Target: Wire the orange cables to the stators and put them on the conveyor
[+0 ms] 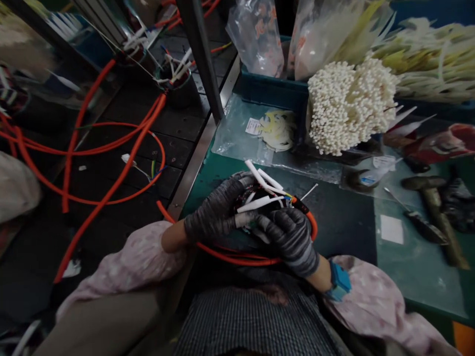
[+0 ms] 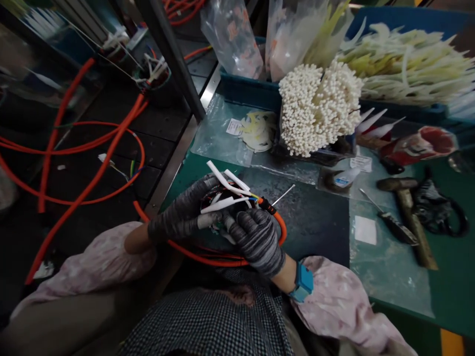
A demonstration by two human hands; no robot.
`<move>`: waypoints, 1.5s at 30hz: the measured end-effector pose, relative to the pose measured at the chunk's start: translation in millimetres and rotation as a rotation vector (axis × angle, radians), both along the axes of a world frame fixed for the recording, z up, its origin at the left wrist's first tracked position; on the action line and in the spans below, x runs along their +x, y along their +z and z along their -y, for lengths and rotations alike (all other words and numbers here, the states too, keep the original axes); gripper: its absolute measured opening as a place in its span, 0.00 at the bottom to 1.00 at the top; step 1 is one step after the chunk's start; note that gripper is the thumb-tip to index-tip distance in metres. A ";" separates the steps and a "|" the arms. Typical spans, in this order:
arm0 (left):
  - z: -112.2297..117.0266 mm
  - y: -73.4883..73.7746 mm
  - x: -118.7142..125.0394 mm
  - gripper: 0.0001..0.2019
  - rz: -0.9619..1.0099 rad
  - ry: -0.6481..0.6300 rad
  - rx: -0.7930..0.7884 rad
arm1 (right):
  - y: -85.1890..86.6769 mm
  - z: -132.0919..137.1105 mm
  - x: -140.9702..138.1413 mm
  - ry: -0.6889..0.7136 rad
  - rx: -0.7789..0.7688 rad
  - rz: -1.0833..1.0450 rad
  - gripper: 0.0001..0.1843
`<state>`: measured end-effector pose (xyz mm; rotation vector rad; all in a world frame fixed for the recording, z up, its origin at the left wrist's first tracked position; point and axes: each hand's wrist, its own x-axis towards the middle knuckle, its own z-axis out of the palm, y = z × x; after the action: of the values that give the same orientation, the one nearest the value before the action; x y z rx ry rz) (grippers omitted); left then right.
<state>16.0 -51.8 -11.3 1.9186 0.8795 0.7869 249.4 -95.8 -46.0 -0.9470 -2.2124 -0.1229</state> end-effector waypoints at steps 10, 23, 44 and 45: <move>13.6 -0.9 10.0 0.44 -0.056 0.034 0.237 | 9.8 8.4 6.3 0.049 -0.084 -0.002 0.13; 23.8 3.5 -5.1 0.51 -0.143 0.014 0.132 | 20.2 10.8 -8.0 0.105 -0.121 0.049 0.12; 40.9 1.9 26.7 0.45 -0.231 0.064 0.287 | 20.9 10.9 33.7 -0.105 -0.419 -0.246 0.37; 41.0 6.0 27.4 0.46 -0.245 0.056 0.273 | 17.3 9.4 34.3 -0.106 -0.431 -0.268 0.38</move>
<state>43.4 -92.8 -5.3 2.2750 1.0186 0.7449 283.7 -105.2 -28.7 -1.2322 -1.9732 0.4254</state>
